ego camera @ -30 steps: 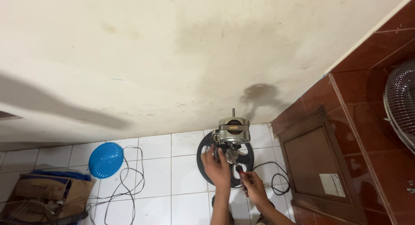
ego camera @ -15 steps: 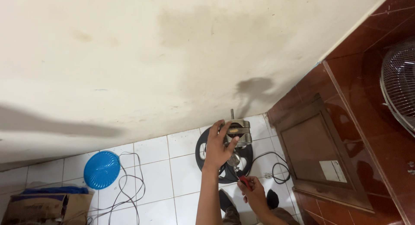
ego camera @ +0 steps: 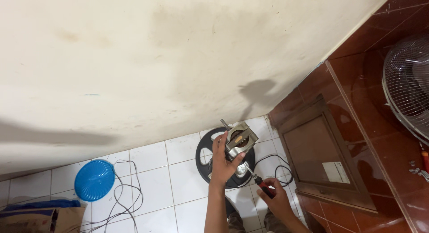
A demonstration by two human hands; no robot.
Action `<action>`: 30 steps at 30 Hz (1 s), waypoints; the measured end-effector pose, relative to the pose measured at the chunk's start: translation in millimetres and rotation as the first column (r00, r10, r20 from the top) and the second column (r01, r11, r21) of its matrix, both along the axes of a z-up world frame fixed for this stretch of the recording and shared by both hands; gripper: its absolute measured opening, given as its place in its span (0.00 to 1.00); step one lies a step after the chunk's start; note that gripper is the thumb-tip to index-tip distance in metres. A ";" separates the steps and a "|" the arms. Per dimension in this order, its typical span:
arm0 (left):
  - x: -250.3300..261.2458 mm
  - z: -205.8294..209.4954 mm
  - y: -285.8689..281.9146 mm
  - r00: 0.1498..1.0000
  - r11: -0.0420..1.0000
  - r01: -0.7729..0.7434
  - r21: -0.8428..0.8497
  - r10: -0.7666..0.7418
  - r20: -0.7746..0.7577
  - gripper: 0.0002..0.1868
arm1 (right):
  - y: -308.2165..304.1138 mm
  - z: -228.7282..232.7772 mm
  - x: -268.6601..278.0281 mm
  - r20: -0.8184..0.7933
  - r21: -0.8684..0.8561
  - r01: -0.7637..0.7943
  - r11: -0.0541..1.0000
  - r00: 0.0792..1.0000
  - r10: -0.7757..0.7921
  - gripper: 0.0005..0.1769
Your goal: The person uses a screwdriver to tighten screws on the exposed motor assembly of a disassembled electric fan. The motor is held in the left hand while the right hand turns the screwdriver. The fan base and a wall-mounted fan are visible in the background.
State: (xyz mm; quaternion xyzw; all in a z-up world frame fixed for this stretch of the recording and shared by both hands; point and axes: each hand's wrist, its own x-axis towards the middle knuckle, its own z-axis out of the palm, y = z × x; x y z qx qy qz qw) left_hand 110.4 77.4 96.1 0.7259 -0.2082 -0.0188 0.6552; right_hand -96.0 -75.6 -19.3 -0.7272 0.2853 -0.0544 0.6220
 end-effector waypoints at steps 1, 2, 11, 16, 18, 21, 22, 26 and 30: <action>-2.6 -2.8 -0.4 1.000 1.000 -0.001 0.008 0.001 0.018 0.47 | -4.6 5.4 0.6 -0.054 -0.036 -0.003 0.999 0.999 0.001 0.23; -4.2 -5.1 -0.9 0.999 1.000 -0.005 0.019 0.004 0.037 0.48 | -9.0 9.5 2.6 -0.105 -0.070 -0.010 0.997 0.994 0.003 0.24; -15.8 -12.7 -4.9 0.995 0.998 -0.062 -0.003 0.062 0.073 0.53 | -41.1 34.0 10.8 -0.040 -0.271 -0.118 0.955 0.993 0.112 0.18; -16.5 -9.3 -6.8 0.997 0.997 -0.066 -0.039 0.067 0.032 0.52 | -46.1 51.7 19.2 -0.101 -0.338 -0.235 0.912 0.972 0.213 0.18; -16.5 -7.6 -6.3 0.998 0.998 -0.067 -0.015 0.067 0.012 0.52 | -46.8 54.4 21.3 -0.287 -0.310 -0.321 0.895 0.929 0.233 0.17; -16.3 -4.4 -6.3 0.998 0.998 -0.066 -0.011 0.066 -0.009 0.51 | -41.9 53.2 26.7 -0.040 -0.318 -0.189 0.929 0.982 0.186 0.26; -15.3 -3.4 -6.3 0.997 0.997 -0.075 -0.001 0.075 -0.002 0.51 | -40.0 52.9 28.1 -0.038 -0.380 -0.159 0.911 0.987 0.156 0.24; -16.0 -2.9 -4.5 0.995 0.996 -0.093 0.014 0.093 0.019 0.51 | -35.3 51.3 26.5 -0.004 -0.551 -0.089 0.830 0.995 0.104 0.19; -16.8 -3.7 -5.7 0.994 0.995 -0.098 0.009 0.098 0.047 0.51 | -38.2 41.8 23.6 0.059 -0.583 -0.086 0.808 0.987 0.148 0.20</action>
